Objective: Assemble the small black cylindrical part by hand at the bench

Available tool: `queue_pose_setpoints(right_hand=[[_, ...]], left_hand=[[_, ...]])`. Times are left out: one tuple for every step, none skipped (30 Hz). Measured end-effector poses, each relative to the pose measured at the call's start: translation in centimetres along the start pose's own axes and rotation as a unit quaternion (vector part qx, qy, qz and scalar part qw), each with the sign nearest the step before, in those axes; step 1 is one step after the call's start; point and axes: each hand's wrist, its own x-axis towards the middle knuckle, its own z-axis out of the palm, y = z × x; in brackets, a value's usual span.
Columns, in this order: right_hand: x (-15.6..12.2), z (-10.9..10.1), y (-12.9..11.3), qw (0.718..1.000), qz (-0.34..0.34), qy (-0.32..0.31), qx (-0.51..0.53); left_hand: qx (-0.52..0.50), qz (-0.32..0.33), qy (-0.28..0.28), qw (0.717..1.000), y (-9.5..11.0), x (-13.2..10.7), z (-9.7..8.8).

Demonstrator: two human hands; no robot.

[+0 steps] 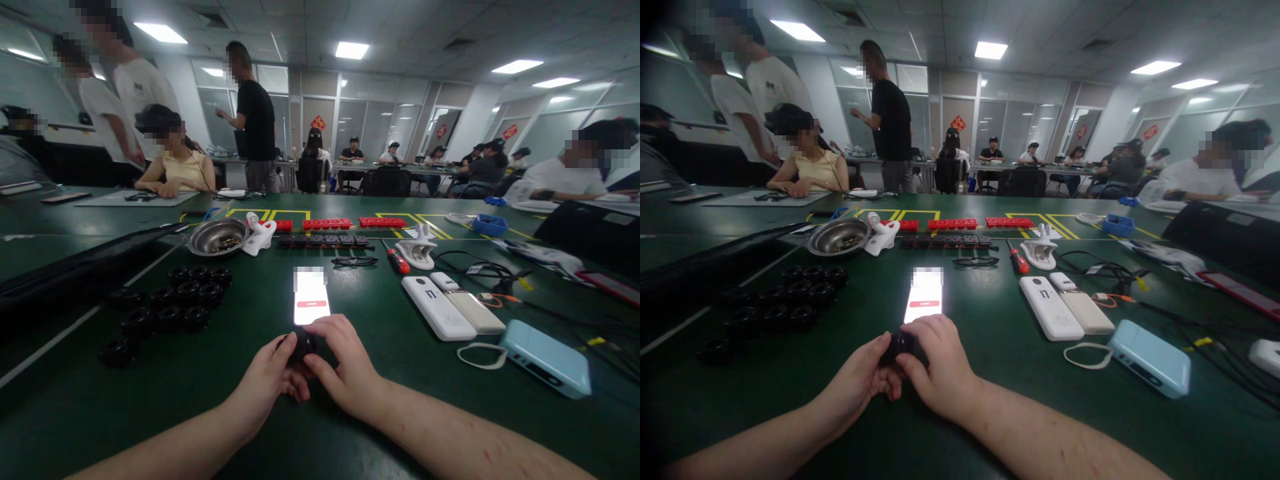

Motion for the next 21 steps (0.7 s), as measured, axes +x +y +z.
queue_pose_setpoints(right_hand=[[-0.06, -0.01, -0.03, 1.000, -0.006, -0.002, 0.000], [-0.13, 0.00, -0.04, 1.000, -0.009, -0.004, 0.001], [-0.21, 0.02, -0.03, 1.000, -0.008, -0.004, 0.004], [-0.29, 0.06, 0.01, 1.000, -0.003, -0.001, 0.007], [-0.36, 0.11, 0.06, 1.000, 0.006, 0.006, 0.010], [-0.41, 0.15, 0.13, 1.000, 0.018, 0.016, 0.011], [-0.44, 0.20, 0.20, 0.999, 0.033, 0.026, 0.011], [-0.43, 0.24, 0.27, 0.998, 0.047, 0.034, 0.010], [-0.40, 0.27, 0.33, 0.998, 0.057, 0.039, 0.008], [-0.35, 0.29, 0.38, 0.997, 0.062, 0.038, 0.007], [-0.28, 0.31, 0.40, 0.997, 0.062, 0.034, 0.007], [-0.20, 0.32, 0.41, 0.998, 0.057, 0.029, 0.008], [-0.12, 0.32, 0.40, 0.998, 0.048, 0.026, 0.010], [-0.04, 0.31, 0.38, 0.999, 0.039, 0.024, 0.011], [0.01, 0.29, 0.34, 0.999, 0.029, 0.023, 0.013], [0.06, 0.26, 0.30, 0.999, 0.020, 0.021, 0.014], [0.08, 0.23, 0.25, 1.000, 0.012, 0.018, 0.015], [0.08, 0.19, 0.21, 1.000, 0.006, 0.014, 0.016], [0.06, 0.15, 0.16, 1.000, 0.000, 0.009, 0.017], [0.03, 0.11, 0.12, 1.000, -0.005, 0.004, 0.018], [-0.02, 0.08, 0.09, 1.000, -0.009, 0.000, 0.019]], left_hand=[[0.001, 0.000, 0.002, 1.000, 0.09, -0.07, 0.02], [0.003, 0.003, 0.004, 1.000, 0.17, -0.16, 0.05], [0.007, 0.004, 0.005, 1.000, 0.24, -0.25, 0.06], [0.012, 0.004, 0.005, 1.000, 0.29, -0.33, 0.07], [0.017, 0.005, 0.005, 1.000, 0.32, -0.40, 0.08], [0.021, 0.007, 0.005, 1.000, 0.32, -0.44, 0.07], [0.024, 0.010, 0.006, 1.000, 0.31, -0.46, 0.06], [0.025, 0.012, 0.009, 1.000, 0.28, -0.46, 0.05], [0.025, 0.013, 0.011, 1.000, 0.24, -0.44, 0.03], [0.025, 0.012, 0.009, 1.000, 0.21, -0.41, 0.01], [0.024, 0.011, 0.007, 1.000, 0.17, -0.36, -0.02], [0.021, 0.011, 0.002, 1.000, 0.13, -0.31, -0.05], [0.019, 0.009, -0.002, 1.000, 0.11, -0.25, -0.08], [0.017, 0.007, -0.006, 1.000, 0.08, -0.18, -0.11], [0.015, 0.003, -0.007, 1.000, 0.07, -0.12, -0.14], [0.011, -0.001, -0.006, 1.000, 0.07, -0.05, -0.16], [0.007, -0.005, -0.004, 1.000, 0.06, 0.02, -0.17], [0.003, -0.006, -0.002, 1.000, 0.06, 0.07, -0.17], [-0.001, -0.004, 0.000, 1.000, 0.05, 0.11, -0.15], [-0.007, 0.001, 0.002, 1.000, 0.04, 0.15, -0.12], [-0.013, 0.008, 0.004, 1.000, 0.01, 0.17, -0.09]])
